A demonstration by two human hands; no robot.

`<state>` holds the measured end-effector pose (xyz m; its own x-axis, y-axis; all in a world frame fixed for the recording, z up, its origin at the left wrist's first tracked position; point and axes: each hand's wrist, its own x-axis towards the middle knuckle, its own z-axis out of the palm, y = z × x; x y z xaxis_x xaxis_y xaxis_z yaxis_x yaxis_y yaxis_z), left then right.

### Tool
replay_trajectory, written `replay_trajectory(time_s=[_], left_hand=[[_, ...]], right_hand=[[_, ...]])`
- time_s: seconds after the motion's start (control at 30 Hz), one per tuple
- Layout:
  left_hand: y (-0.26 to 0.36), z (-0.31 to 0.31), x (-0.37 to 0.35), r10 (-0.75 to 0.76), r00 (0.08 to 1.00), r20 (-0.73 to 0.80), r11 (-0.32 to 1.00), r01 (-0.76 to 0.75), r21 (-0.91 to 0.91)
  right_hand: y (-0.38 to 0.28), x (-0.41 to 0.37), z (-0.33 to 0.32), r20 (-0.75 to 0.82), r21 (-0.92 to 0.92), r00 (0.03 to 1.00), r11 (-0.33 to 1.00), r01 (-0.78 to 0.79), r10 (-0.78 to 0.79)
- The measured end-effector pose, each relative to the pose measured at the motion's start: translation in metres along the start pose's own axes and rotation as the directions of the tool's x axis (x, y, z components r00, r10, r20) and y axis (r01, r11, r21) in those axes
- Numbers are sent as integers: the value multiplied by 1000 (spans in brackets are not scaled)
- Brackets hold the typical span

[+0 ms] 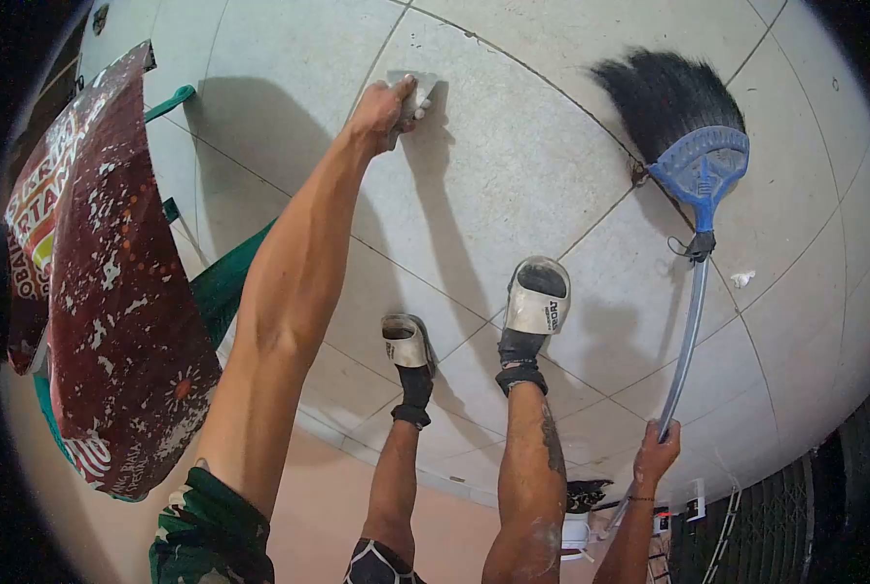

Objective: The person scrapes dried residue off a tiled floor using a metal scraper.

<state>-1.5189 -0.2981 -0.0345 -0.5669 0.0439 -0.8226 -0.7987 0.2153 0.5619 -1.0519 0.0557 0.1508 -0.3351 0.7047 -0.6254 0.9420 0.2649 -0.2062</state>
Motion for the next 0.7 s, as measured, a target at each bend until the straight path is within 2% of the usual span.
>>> replay_trajectory(time_s=[0.03,0.07,0.1,0.17,0.2,0.27,0.4,0.47,0.5,0.57,0.7], left_hand=[[-2,1,9,-28,997,67,998,24,59],[1,10,10,-33,999,-43,997,35,62],[4,14,9,-41,998,-45,997,43,59],[7,19,8,-89,979,-181,995,97,33],[3,18,11,-96,979,-181,994,104,33],[1,17,13,-47,960,-276,984,92,154],[21,17,22,-156,950,-272,975,192,109],[28,14,40,-194,939,-285,900,286,328],[21,13,43,-203,937,-285,896,295,333],[15,15,39,-91,941,-327,935,194,296],[35,25,26,-114,924,-365,895,255,366]], right_hand=[[1,5,-9,5,-48,1000,999,3,-3],[-14,7,-16,5,-91,1000,996,16,-16],[-17,10,-22,10,-99,1000,995,16,-15],[-21,15,-30,0,-122,997,990,76,-77],[-20,17,-35,21,-135,999,990,48,-46],[-19,17,-40,47,-123,999,992,8,-3],[-34,12,-39,74,-94,997,995,-24,31],[-42,12,-32,73,-117,997,993,4,4],[-43,9,-31,76,-141,997,990,28,-18],[-40,4,-25,93,-148,995,989,-8,22],[-54,-3,-18,104,-145,991,987,-64,80]])
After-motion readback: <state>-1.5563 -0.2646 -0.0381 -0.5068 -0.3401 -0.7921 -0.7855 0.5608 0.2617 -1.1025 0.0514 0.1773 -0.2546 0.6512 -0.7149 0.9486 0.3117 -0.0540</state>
